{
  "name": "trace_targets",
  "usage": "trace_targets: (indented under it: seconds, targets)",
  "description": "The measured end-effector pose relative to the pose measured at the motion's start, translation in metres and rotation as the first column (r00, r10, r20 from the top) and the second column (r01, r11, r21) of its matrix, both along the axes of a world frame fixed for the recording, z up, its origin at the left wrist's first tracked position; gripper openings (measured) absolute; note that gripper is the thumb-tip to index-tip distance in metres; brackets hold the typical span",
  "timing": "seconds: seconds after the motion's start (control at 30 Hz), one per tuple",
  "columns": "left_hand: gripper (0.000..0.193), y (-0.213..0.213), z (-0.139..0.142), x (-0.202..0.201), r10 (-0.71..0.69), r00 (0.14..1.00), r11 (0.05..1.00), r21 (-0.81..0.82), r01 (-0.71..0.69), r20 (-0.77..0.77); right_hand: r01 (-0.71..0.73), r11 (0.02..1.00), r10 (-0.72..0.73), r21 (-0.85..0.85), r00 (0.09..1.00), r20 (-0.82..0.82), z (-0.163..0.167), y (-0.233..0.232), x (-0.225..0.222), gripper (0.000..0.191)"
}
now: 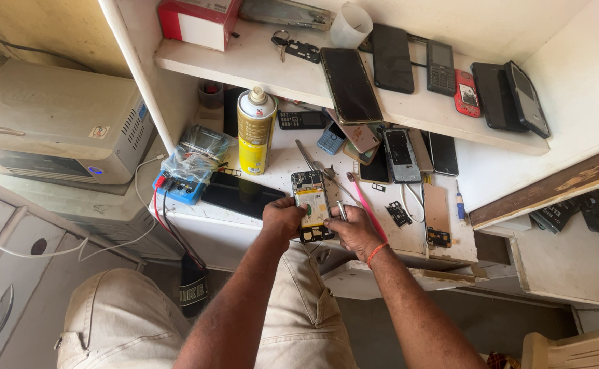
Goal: The person repairs a disassembled smartphone at a cluttered workbench, holding the phone steady with one hand while using a screwdriver with the other to work on the internal board. They reposition the phone and continue working on its components throughout the episode.
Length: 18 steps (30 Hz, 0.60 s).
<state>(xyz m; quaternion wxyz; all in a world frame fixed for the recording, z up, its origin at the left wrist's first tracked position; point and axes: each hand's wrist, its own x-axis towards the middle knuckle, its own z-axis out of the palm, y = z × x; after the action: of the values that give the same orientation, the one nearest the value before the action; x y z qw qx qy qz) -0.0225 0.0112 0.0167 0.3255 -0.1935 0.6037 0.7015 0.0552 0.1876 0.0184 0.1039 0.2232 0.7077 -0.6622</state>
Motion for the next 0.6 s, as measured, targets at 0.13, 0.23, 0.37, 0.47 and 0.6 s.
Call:
trace_targets:
  seconds: [0.13, 0.23, 0.37, 0.47, 0.6]
  targets:
    - [0.043, 0.0032, 0.0001, 0.0015, 0.009, 1.000, 1.000, -0.012, -0.009, -0.020, -0.003, 1.000, 0.003, -0.016, 1.000, -0.008, -0.0014, 0.0006, 0.0004, 0.018]
    - [0.043, 0.0035, 0.0019, 0.0003, -0.003, 1.000, 0.999, -0.039, 0.003, -0.004, -0.012, 1.000, 0.012, 0.001, 1.000, 0.006, -0.0011, 0.0014, -0.0007, 0.017]
    - [0.040, 0.0020, 0.0036, -0.0004, -0.014, 1.000, 1.000, -0.026, 0.014, 0.005, -0.010, 1.000, 0.010, -0.014, 1.000, 0.008, -0.0002, 0.0014, -0.0012, 0.018]
    - [0.040, 0.0016, 0.0036, 0.0001, -0.006, 1.000, 1.000, -0.015, 0.006, 0.000, -0.009, 1.000, 0.009, -0.012, 1.000, 0.009, 0.0004, 0.0007, -0.0011, 0.018]
    - [0.039, 0.0012, 0.0028, 0.0001, 0.000, 1.000, 1.000, -0.005, 0.000, -0.004, -0.011, 1.000, 0.011, -0.006, 1.000, 0.017, 0.0022, 0.0001, -0.0008, 0.019]
